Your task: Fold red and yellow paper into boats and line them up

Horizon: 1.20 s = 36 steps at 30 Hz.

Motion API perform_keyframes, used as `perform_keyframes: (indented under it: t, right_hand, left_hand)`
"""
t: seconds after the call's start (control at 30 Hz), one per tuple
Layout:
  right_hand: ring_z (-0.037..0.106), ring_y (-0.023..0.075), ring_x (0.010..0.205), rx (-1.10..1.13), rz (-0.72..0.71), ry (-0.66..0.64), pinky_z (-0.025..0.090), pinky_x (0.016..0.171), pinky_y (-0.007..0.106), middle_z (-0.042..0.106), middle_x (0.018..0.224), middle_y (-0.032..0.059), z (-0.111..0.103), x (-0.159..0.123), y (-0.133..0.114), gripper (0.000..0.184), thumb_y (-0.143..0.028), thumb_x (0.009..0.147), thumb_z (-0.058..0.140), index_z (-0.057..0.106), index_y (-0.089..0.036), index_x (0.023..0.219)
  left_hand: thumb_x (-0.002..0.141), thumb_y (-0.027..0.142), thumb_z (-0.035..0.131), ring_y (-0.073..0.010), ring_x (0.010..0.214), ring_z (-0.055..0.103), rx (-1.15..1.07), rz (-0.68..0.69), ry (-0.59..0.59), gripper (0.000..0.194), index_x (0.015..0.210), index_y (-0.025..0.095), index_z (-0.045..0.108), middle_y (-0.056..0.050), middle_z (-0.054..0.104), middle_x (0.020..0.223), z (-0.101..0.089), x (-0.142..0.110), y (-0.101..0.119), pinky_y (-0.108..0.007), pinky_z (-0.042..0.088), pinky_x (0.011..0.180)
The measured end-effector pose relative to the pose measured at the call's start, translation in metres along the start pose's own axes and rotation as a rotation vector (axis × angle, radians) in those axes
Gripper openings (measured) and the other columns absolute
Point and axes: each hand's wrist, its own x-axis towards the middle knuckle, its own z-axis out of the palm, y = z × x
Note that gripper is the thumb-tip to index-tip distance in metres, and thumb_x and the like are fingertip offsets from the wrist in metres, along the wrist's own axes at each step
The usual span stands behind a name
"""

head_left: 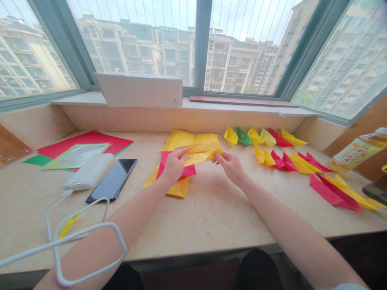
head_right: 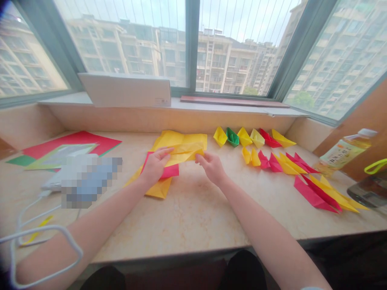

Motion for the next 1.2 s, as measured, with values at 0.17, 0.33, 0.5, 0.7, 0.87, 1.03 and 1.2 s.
perform_keyframes:
  t: [0.17, 0.33, 0.5, 0.7, 0.87, 1.03, 1.2]
  right_hand:
    - [0.061, 0.0171, 0.071, 0.037, -0.016, -0.046, 0.049, 0.066, 0.031, 0.068, 0.075, 0.0041, -0.003, -0.002, -0.003, 0.035, -0.052, 0.084, 0.058, 0.068, -0.018, 0.085]
    - [0.065, 0.0181, 0.076, 0.059, -0.005, -0.206, 0.051, 0.069, 0.032, 0.070, 0.086, 0.0035, -0.002, -0.007, 0.001, 0.033, -0.046, 0.074, 0.072, 0.066, -0.021, 0.093]
    - [0.066, 0.0193, 0.078, 0.022, -0.055, -0.181, 0.052, 0.075, 0.035, 0.072, 0.085, 0.0039, 0.001, -0.007, -0.001, 0.024, -0.043, 0.076, 0.071, 0.068, -0.021, 0.083]
    - [0.066, 0.0193, 0.077, 0.097, -0.069, -0.012, 0.052, 0.070, 0.033, 0.073, 0.085, 0.0051, 0.002, -0.003, -0.002, 0.032, -0.051, 0.079, 0.067, 0.067, -0.020, 0.085]
    - [0.064, 0.0194, 0.073, 0.111, -0.094, 0.122, 0.052, 0.063, 0.031, 0.072, 0.087, 0.0074, 0.005, 0.001, 0.000, 0.040, -0.059, 0.079, 0.063, 0.064, -0.019, 0.085]
    - [0.064, 0.0214, 0.081, 0.180, -0.037, 0.135, 0.053, 0.067, 0.032, 0.071, 0.094, 0.0076, 0.004, 0.004, -0.003, 0.044, -0.062, 0.077, 0.064, 0.065, -0.020, 0.089]
    - [0.063, 0.0193, 0.071, 0.234, 0.024, 0.153, 0.051, 0.066, 0.032, 0.069, 0.079, 0.0050, 0.003, 0.003, -0.006, 0.041, -0.057, 0.075, 0.069, 0.064, -0.017, 0.083]
  left_hand:
    - [0.085, 0.016, 0.049, -0.0201, 0.117, 0.056, 0.038, 0.089, 0.012, 0.032, 0.109, 0.017, 0.071, -0.009, 0.062, 0.122, -0.002, 0.002, -0.003, -0.033, 0.039, 0.107]
    - [0.087, 0.017, 0.048, -0.0190, 0.116, 0.056, 0.089, 0.192, 0.052, 0.031, 0.108, 0.020, 0.071, -0.007, 0.063, 0.120, -0.007, 0.004, -0.004, -0.033, 0.040, 0.106]
    - [0.088, 0.017, 0.048, -0.0189, 0.114, 0.057, 0.119, 0.224, 0.057, 0.031, 0.109, 0.018, 0.070, -0.008, 0.064, 0.118, -0.012, 0.006, -0.005, -0.031, 0.043, 0.102]
    - [0.089, 0.020, 0.049, -0.0185, 0.110, 0.059, 0.080, 0.258, 0.059, 0.029, 0.107, 0.018, 0.071, -0.009, 0.064, 0.116, -0.010, 0.004, -0.002, -0.031, 0.046, 0.098]
    - [0.087, 0.020, 0.050, -0.0181, 0.111, 0.059, 0.038, 0.243, 0.045, 0.028, 0.106, 0.019, 0.071, -0.008, 0.064, 0.116, -0.008, -0.001, 0.005, -0.031, 0.046, 0.099]
    - [0.086, 0.017, 0.050, -0.0181, 0.110, 0.058, -0.035, 0.253, 0.025, 0.028, 0.103, 0.019, 0.072, -0.008, 0.064, 0.114, -0.005, -0.006, 0.011, -0.031, 0.046, 0.098]
    - [0.088, 0.019, 0.049, -0.0194, 0.107, 0.059, -0.099, 0.254, -0.007, 0.026, 0.100, 0.018, 0.072, -0.009, 0.062, 0.113, -0.002, -0.016, 0.024, -0.030, 0.051, 0.089]
